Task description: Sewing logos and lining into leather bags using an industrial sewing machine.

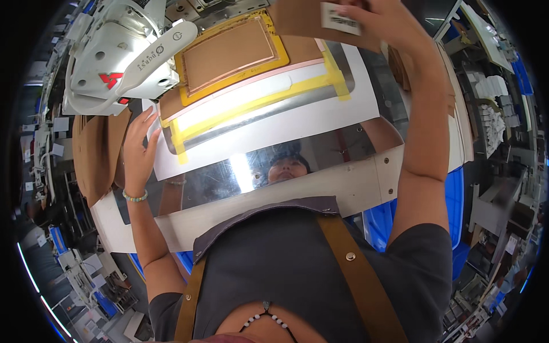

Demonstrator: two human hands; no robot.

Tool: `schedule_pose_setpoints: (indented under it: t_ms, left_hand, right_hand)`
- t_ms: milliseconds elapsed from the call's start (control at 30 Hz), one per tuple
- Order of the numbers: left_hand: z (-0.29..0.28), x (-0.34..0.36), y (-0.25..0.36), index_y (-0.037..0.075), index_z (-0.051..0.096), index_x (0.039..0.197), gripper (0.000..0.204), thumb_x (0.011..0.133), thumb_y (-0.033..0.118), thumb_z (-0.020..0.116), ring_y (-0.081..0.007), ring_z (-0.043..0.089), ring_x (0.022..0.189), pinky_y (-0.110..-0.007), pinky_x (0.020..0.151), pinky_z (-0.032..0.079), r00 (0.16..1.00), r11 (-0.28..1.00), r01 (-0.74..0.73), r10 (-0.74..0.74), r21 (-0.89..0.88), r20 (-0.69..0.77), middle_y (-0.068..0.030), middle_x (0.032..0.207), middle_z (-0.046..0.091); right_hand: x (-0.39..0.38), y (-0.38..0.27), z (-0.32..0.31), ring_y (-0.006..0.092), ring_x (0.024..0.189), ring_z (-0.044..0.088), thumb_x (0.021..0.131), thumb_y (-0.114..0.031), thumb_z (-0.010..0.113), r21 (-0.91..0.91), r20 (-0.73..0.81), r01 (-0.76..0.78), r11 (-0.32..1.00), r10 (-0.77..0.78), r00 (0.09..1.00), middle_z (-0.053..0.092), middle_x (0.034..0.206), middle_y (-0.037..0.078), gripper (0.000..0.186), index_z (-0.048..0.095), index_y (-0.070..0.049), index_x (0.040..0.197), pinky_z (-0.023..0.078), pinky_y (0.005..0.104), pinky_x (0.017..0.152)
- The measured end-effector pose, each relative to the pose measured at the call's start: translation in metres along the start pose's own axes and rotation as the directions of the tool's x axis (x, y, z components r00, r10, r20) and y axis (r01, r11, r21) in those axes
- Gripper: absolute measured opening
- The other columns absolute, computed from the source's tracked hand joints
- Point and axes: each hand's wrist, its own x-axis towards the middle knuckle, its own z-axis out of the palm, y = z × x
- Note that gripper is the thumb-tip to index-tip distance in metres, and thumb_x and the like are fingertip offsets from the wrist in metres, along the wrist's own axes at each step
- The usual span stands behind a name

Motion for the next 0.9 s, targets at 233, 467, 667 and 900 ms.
schedule_pose_setpoints:
  t_ms: [233, 467, 667, 900]
  left_hand:
    - [0.029, 0.034, 0.010, 0.002, 0.058, 0.153, 0.047, 0.109, 0.018, 0.057, -0.0416, 0.049, 0.144, -0.049, 0.121, 0.039, 0.988, 0.969, -0.116, 0.091, 0.217, 0.122, -0.0226, 0.150, 0.060]
    - [0.057, 0.051, -0.016, 0.001, 0.060, 0.150, 0.045, 0.110, 0.021, 0.054, -0.0479, 0.053, 0.133, -0.053, 0.117, 0.040, 0.987, 0.984, -0.147, 0.139, 0.102, 0.082, -0.0248, 0.141, 0.065]
    - [0.079, 0.080, -0.040, 0.003, 0.061, 0.149, 0.040, 0.113, 0.019, 0.052, -0.0384, 0.052, 0.142, -0.047, 0.122, 0.036, 0.988, 0.991, -0.048, 0.066, -0.128, 0.143, -0.0171, 0.152, 0.059]
    - [0.095, 0.103, -0.088, 0.012, 0.051, 0.163, 0.048, 0.115, 0.016, 0.050, -0.0267, 0.040, 0.159, -0.042, 0.134, 0.026, 0.968, 0.996, -0.052, 0.069, -0.077, 0.241, -0.0021, 0.171, 0.047]
  right_hand:
    - [0.113, -0.082, 0.190, 0.0285, 0.086, 0.078, 0.092, -0.008, 0.072, -0.365, 0.105, 0.380, 0.850, -0.368, 0.924, 0.080, 0.100, 0.014, 0.008, 0.078, -0.004, 0.096, 0.060, 0.0367, 0.077]
    - [0.105, -0.083, 0.227, 0.0297, 0.107, 0.074, 0.080, -0.001, 0.074, -0.451, 0.048, 0.477, 0.755, -0.513, 0.857, 0.079, 0.099, 0.011, 0.013, 0.081, -0.002, 0.091, 0.064, 0.0417, 0.085]
    - [0.108, -0.078, 0.231, 0.0282, 0.112, 0.071, 0.084, -0.004, 0.073, -0.418, 0.171, 0.469, 0.778, -0.439, 0.882, 0.076, 0.104, 0.009, 0.013, 0.081, -0.004, 0.093, 0.063, 0.0391, 0.089]
    - [0.109, -0.070, 0.236, 0.0335, 0.104, 0.073, 0.083, -0.005, 0.072, -0.348, 0.145, 0.487, 0.801, -0.467, 0.872, 0.075, 0.101, 0.015, 0.016, 0.082, -0.005, 0.096, 0.061, 0.0435, 0.091]
